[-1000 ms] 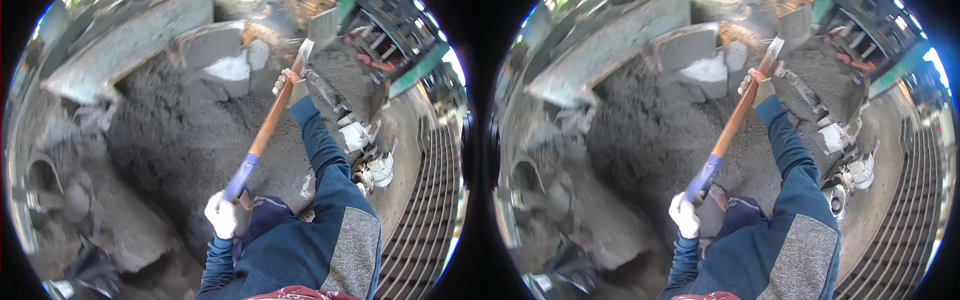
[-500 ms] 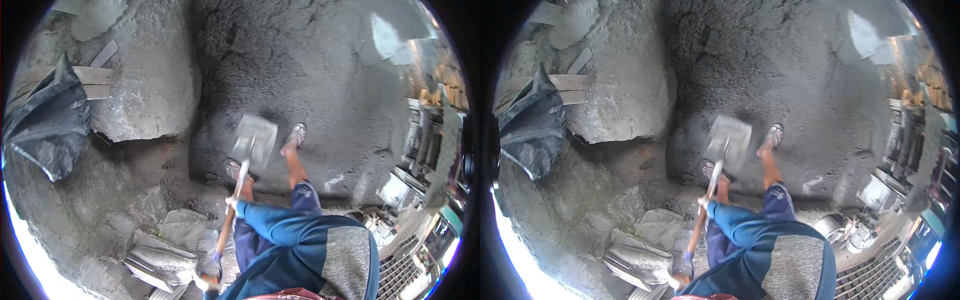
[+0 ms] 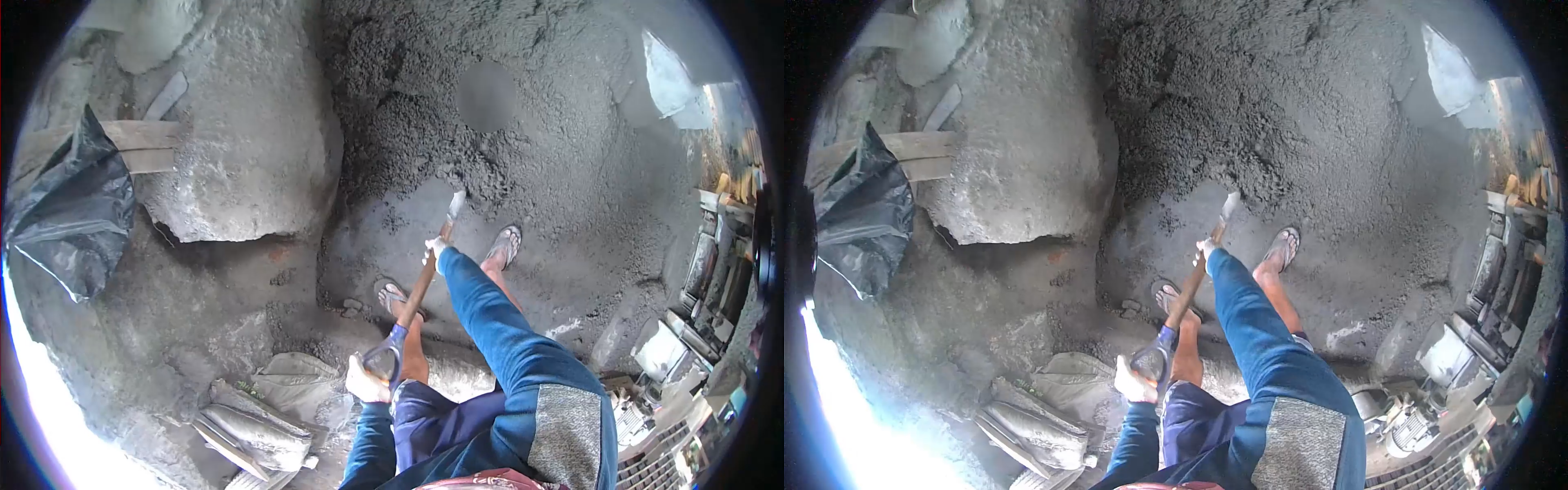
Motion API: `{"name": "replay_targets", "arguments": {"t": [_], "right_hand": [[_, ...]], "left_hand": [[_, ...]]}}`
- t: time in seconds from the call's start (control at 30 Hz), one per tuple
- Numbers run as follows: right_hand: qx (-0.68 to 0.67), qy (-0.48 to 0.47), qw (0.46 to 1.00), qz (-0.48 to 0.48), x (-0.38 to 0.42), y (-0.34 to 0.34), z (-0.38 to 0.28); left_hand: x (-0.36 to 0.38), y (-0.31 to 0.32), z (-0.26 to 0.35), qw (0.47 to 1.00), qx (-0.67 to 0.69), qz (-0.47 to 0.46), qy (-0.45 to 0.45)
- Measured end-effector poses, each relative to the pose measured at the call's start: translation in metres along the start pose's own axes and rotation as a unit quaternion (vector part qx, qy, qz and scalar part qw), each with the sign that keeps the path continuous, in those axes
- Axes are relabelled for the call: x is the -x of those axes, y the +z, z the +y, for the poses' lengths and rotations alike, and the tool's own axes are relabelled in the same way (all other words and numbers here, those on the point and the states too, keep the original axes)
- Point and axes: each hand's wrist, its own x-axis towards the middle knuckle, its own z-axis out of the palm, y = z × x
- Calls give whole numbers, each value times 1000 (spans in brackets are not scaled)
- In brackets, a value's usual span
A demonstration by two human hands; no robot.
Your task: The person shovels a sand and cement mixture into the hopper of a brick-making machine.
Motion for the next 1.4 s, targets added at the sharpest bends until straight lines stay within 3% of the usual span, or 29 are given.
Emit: {"name": "replay_targets", "arguments": {"t": [0.1,0.2,0.27,0.4,0.47,0.53,0.6,0.67,0.77,0.83,0.87,0.9,0.93,0.97,1.0,1.03,1.07,1.17,1.27,1.3,1.33,1.37,1.4], "right_hand": [[-14,-5,1000,8,56,-8,-3],[-72,-44,996,12,119,-26,-17],[-114,-68,991,14,163,-42,-37],[-180,-182,965,59,299,-75,-122],[-219,-254,940,57,372,-92,-166],[-264,-321,909,19,427,-123,-223],[-314,-391,864,-28,495,-146,-284],[-353,-454,806,-144,556,-182,-350],[-369,-593,694,-176,675,-228,-422],[-402,-643,634,-151,754,-262,-438],[-434,-646,611,-143,779,-286,-436],[-457,-654,587,-136,795,-310,-429],[-477,-662,563,-128,808,-336,-416],[-488,-669,547,-121,810,-364,-401],[-498,-676,531,-114,801,-395,-385],[-460,-675,571,-81,780,-432,-367],[-421,-669,611,-44,765,-454,-347],[-405,-671,617,65,755,-415,-289],[-383,-647,657,50,765,-357,-243],[-358,-662,658,35,769,-330,-230],[-358,-658,662,19,765,-311,-220],[-359,-653,667,3,758,-295,-216],[-360,-646,673,-11,742,-282,-211]], "left_hand": [[0,-32,-27,988,-106,24,107],[62,-14,36,997,33,23,-63],[76,-19,50,998,13,-54,-35],[87,10,77,960,44,-223,-164],[118,48,109,940,36,-308,-141],[194,109,174,937,31,-319,-142],[236,158,215,911,7,-410,-34],[305,207,262,827,17,-529,188],[418,264,326,684,24,-545,484],[523,256,351,565,5,-598,569],[562,268,356,343,105,-579,733],[607,268,357,185,200,-544,794],[643,252,358,71,153,-575,800],[656,251,344,16,85,-647,758],[667,246,327,-69,50,-597,797],[663,252,292,-70,137,-620,769],[649,253,264,-70,118,-628,766],[591,240,223,-33,95,-631,769],[530,192,235,45,39,-719,693],[504,185,232,123,82,-720,678],[479,169,234,253,29,-762,596],[455,152,237,385,3,-786,483],[432,130,240,543,-102,-793,258]]}}
